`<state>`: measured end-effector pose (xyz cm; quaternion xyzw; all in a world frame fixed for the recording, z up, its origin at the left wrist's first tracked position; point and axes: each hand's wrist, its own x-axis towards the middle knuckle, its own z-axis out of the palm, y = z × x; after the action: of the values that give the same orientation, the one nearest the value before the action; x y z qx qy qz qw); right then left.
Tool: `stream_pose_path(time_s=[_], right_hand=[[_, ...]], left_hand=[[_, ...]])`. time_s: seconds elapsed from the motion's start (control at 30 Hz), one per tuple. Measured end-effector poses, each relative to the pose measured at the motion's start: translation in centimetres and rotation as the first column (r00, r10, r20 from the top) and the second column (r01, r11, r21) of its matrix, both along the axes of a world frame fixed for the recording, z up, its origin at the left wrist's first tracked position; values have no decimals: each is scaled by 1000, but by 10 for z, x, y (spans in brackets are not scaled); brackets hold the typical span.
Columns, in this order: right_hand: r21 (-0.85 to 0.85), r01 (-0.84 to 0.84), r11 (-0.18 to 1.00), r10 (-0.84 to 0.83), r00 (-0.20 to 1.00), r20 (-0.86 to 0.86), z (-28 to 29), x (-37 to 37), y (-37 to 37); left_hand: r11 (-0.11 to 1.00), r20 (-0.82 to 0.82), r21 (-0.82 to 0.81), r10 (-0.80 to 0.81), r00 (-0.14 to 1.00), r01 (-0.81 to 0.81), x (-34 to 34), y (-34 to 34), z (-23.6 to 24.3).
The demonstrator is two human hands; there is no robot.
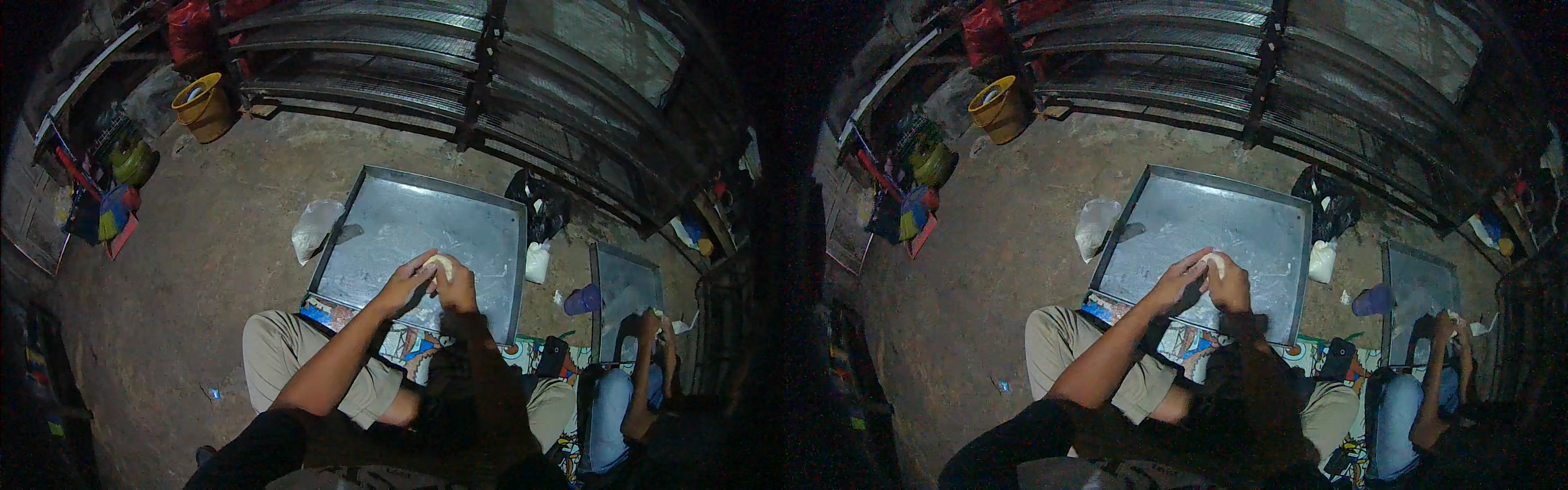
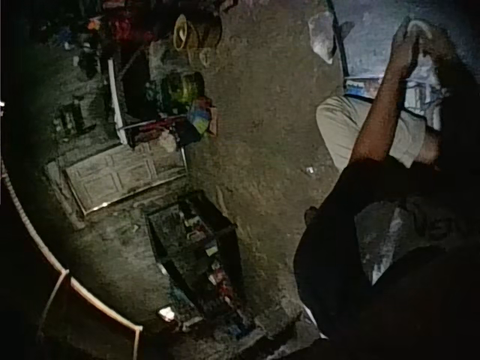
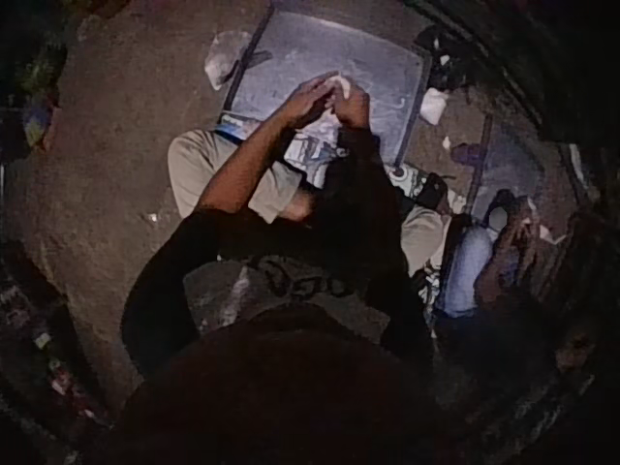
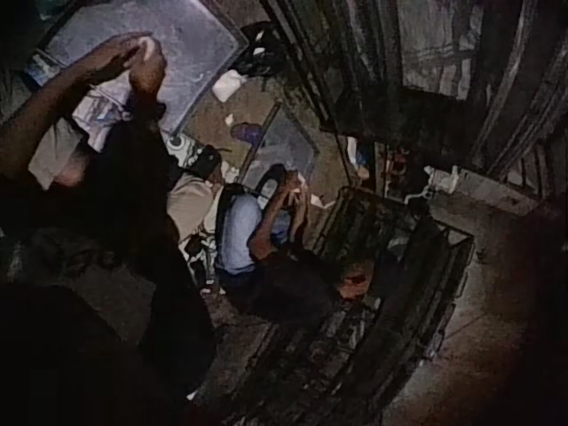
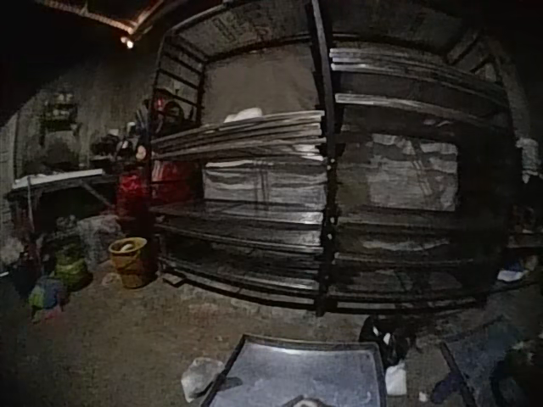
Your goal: The person shapes dough by hand on a metal tray and adds white powder from a plastic bag.
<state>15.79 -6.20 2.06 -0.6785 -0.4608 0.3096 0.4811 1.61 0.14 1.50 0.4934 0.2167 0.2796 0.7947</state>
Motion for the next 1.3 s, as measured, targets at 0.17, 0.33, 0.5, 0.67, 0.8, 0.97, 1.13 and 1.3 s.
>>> stream_pose_path(time_s=[0.17,0.33,0.5,0.67,0.8,0.97,1.13,1.3], right_hand=[[-123,-148,981,176,947,267,-13,-5,0],[51,-354,934,334,814,-476,-27,-6,-7],[99,-453,886,383,596,-706,7,2,-6],[-4,-361,933,250,655,-713,17,-8,-7],[-31,-238,971,127,620,-775,0,3,-4],[-101,-82,992,-18,685,-728,-22,23,1],[-121,-70,990,-30,738,-674,-19,11,5],[-136,-203,970,54,720,-692,-10,8,6]], left_hand=[[971,-265,119,232,936,-207,-2,1,1],[962,-361,226,232,903,-156,-14,19,-19],[974,-300,177,191,935,-142,-19,21,-9],[886,-293,428,323,900,-179,-17,18,-7],[942,-362,302,253,897,-144,-8,9,3],[699,-274,714,333,902,-41,4,-19,2],[611,-272,788,452,850,-72,-3,-12,8],[498,-184,854,555,812,-147,-6,-5,15]])
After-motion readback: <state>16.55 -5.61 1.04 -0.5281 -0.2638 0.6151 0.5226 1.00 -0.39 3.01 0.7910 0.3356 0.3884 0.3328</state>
